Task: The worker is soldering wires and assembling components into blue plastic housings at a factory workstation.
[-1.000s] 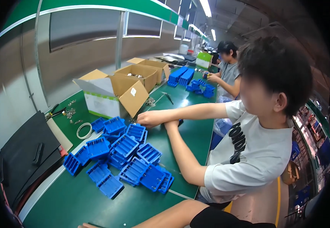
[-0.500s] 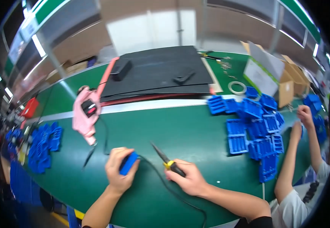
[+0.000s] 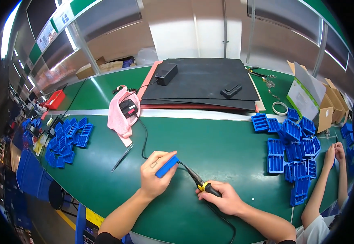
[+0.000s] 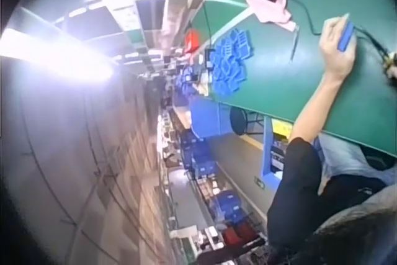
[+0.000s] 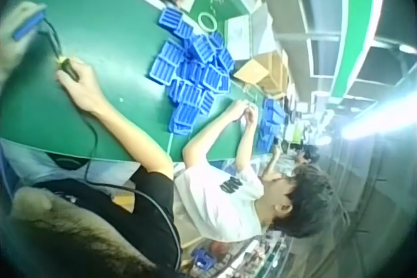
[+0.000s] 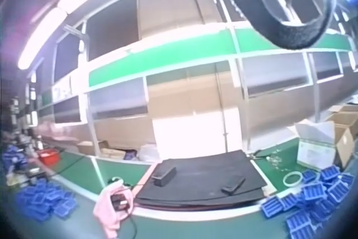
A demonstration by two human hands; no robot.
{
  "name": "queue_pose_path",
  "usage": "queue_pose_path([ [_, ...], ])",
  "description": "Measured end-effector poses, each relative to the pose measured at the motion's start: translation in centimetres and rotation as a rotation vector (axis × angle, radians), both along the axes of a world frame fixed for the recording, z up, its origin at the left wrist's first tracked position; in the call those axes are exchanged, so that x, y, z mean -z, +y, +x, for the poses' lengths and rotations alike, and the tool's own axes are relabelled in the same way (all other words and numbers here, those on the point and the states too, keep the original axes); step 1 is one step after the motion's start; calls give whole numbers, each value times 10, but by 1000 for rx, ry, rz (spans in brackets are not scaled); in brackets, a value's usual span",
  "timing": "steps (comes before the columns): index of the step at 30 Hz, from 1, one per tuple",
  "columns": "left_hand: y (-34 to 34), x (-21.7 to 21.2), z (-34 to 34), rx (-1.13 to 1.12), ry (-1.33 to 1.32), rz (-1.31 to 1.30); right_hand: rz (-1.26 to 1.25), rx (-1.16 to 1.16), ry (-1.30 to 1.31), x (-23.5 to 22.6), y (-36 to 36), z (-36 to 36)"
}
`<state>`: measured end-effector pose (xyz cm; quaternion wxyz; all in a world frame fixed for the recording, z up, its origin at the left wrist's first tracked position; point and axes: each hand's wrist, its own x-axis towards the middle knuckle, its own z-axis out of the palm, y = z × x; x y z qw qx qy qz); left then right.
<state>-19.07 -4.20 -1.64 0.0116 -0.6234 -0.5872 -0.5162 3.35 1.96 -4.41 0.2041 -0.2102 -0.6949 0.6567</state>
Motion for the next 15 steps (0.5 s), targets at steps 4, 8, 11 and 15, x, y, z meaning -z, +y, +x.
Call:
queue_pose_path([
  [4, 4, -1, -1, -1, 9, 27, 30, -45, -13, -6, 0, -1],
  [8, 2, 0, 2, 9, 74, 38, 93, -52, 7, -2, -4, -2],
  [11, 5, 0, 2, 16, 94, 52, 139, -49, -14, -1, -1, -3],
  [15, 3, 5, 0, 11, 113, 63, 125, -70, -15, -1, -1, -7],
])
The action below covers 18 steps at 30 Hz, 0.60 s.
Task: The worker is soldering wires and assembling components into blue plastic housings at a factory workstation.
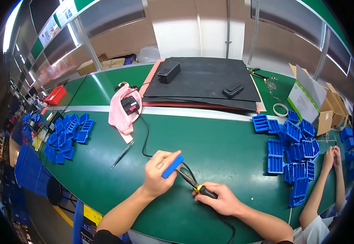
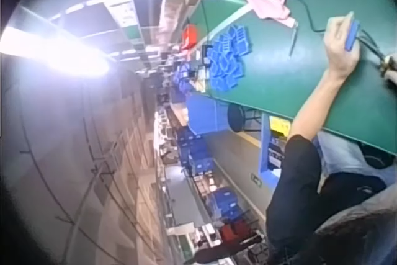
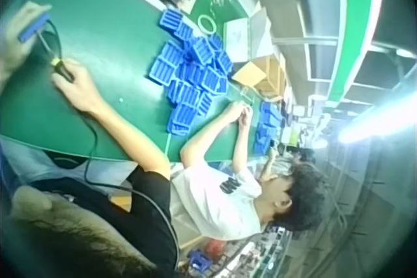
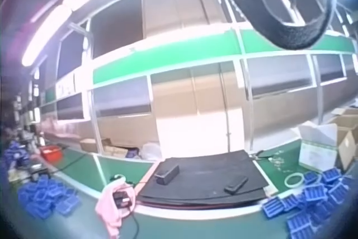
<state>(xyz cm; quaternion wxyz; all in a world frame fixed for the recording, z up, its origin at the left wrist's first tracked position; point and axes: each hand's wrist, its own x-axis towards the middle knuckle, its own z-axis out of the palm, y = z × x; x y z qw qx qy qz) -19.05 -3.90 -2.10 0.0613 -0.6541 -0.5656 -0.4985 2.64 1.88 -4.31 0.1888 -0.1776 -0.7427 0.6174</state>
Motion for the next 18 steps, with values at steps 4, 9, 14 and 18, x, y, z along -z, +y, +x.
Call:
queue_pose_path([
  [4, 0, -2, 4, -5, 50, -4, -15, 19, -1, -3, -4, 5],
  [9, -1, 0, 2, -29, 115, 5, -21, 27, -3, 0, -5, 3],
  [14, -1, -1, 3, -26, 106, -13, -35, 2, -61, -8, -4, 4],
  [18, 0, -6, 3, 25, 18, -75, 20, 19, -30, -8, -2, 3],
])
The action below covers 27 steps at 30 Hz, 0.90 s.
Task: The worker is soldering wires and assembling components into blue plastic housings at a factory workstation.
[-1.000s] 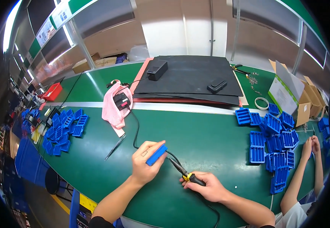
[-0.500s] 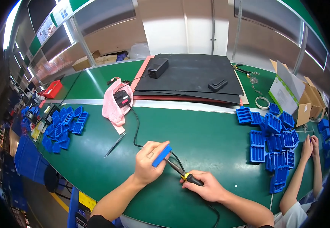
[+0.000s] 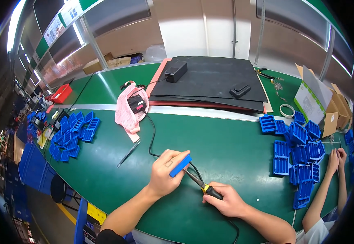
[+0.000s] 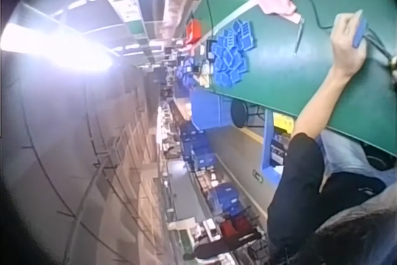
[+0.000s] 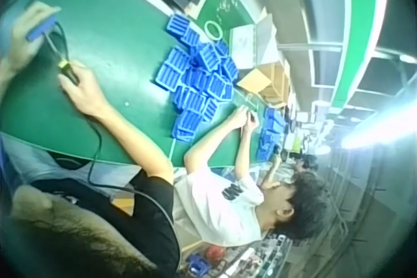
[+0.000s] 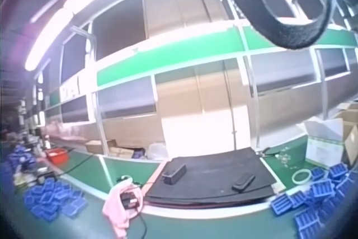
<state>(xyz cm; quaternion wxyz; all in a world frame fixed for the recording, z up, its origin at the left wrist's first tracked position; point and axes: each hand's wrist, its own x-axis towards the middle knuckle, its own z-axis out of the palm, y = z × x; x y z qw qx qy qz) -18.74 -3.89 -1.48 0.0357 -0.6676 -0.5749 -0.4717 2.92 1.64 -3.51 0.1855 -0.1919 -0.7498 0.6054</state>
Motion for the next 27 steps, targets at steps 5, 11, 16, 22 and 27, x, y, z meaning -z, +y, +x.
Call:
queue_pose_path([
  [5, -3, 0, 1, 12, -97, -78, 26, 10, 9, -1, -1, -1],
  [11, -4, -1, 1, 27, -145, -96, 77, 19, 17, -3, 0, 0],
  [16, -4, -1, 1, 32, -126, -74, 99, 17, 29, -2, 1, 1],
  [22, -2, 3, 4, -30, -150, -21, 114, 21, 84, 3, 1, 0],
  [27, 0, 3, 5, -46, -168, 24, 82, -43, 28, 4, -5, 1],
])
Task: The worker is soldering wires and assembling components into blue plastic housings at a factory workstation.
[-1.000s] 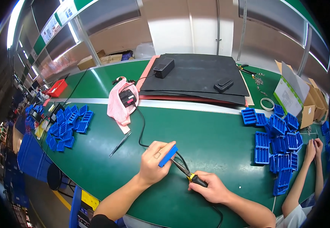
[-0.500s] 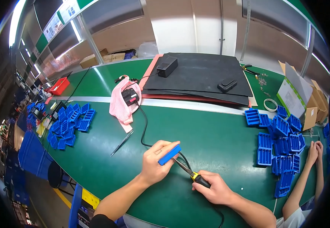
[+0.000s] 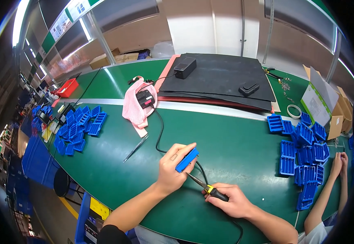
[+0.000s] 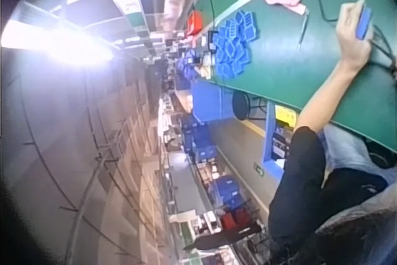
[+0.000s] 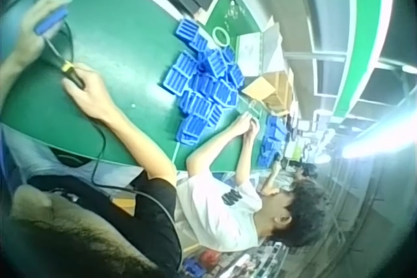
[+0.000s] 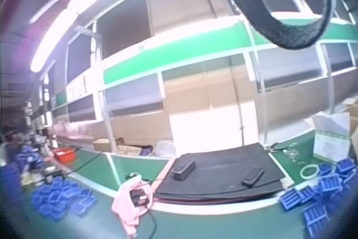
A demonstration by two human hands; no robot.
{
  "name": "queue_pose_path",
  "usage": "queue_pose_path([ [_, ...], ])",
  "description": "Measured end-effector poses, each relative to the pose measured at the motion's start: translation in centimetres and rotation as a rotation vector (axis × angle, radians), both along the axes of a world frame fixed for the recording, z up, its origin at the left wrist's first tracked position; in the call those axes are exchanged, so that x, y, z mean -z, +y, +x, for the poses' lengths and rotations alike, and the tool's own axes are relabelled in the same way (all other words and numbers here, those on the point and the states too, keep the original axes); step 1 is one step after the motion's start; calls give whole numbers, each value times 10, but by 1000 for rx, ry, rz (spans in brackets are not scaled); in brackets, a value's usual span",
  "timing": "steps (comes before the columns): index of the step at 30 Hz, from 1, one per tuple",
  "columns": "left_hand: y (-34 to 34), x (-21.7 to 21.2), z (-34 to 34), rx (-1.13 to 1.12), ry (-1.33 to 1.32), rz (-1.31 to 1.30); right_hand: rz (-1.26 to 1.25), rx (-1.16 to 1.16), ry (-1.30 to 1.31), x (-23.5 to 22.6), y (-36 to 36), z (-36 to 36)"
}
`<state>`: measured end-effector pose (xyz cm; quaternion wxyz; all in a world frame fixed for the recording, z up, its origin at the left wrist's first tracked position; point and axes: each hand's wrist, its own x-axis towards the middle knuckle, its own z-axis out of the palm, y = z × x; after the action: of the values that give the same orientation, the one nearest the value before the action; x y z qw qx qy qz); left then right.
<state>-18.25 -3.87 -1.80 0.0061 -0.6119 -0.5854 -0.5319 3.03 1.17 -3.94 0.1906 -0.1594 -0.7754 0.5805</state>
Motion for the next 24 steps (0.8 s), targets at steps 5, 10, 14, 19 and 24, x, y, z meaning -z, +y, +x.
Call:
queue_pose_path([
  [5, -1, 0, -2, -13, 58, 12, -1, -4, 11, 1, -3, -4],
  [10, -2, 2, 1, 10, 56, 5, -7, -2, 23, 2, -3, -4],
  [14, -1, 3, 0, 9, 95, 13, -6, -3, -2, 1, -3, -4],
  [19, -1, 3, -2, 35, 107, 9, -3, -43, -25, -4, -4, -2],
  [24, 1, 0, -5, 118, 123, -4, -18, -29, 13, -2, -6, -3],
])
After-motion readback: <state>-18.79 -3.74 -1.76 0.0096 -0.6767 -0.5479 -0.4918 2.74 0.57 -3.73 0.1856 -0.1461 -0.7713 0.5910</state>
